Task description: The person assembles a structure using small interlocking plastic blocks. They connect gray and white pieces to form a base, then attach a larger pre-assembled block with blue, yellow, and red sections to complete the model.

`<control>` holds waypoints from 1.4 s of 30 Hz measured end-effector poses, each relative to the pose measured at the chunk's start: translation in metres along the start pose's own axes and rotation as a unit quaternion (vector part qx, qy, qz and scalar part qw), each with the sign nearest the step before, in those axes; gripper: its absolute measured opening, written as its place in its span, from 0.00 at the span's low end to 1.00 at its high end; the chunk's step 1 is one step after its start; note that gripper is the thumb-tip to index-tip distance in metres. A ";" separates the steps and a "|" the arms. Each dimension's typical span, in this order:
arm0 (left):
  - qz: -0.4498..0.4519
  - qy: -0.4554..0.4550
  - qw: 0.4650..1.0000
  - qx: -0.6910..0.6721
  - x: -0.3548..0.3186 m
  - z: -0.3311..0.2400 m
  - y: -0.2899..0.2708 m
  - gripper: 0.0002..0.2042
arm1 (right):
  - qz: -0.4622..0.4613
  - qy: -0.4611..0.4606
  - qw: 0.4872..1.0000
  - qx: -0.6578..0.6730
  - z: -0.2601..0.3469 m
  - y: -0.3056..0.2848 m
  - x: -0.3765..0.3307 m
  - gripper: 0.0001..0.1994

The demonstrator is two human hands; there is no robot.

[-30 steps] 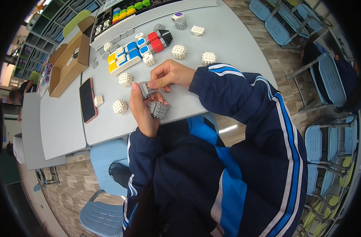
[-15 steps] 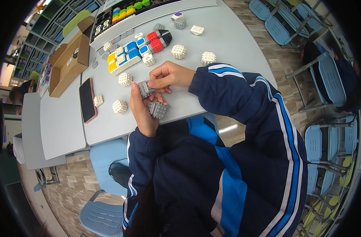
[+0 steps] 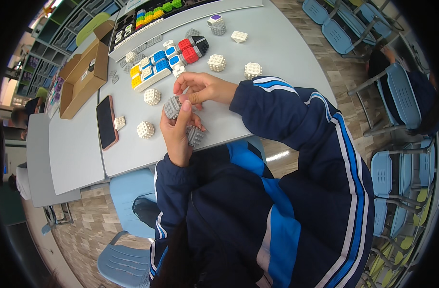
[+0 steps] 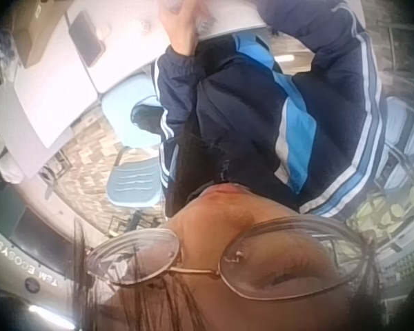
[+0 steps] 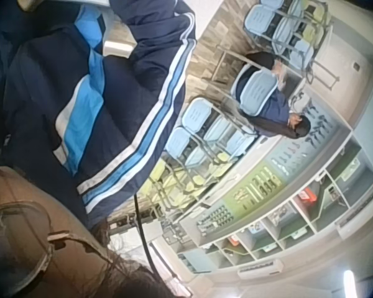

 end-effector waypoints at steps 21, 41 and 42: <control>-0.033 0.027 0.998 -0.054 -0.005 0.005 -0.002 0.30 | 0.037 -0.051 0.997 -0.036 0.022 0.004 -0.004 0.36; -0.073 0.072 0.995 0.016 -0.005 0.000 -0.003 0.21 | -0.012 -0.045 0.995 0.094 -0.005 0.008 -0.006 0.35; -0.078 0.074 0.994 0.019 -0.005 0.000 -0.003 0.21 | -0.016 -0.038 0.994 0.101 -0.006 0.008 -0.007 0.35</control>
Point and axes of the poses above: each hand's wrist, its own x-axis towards the middle knuckle, its own y-axis out of the palm, z = x × y, the point moved 3 cm from there along x, towards the middle knuckle, and after that the axes turned 4 degrees about x, right-handed, at the moved point
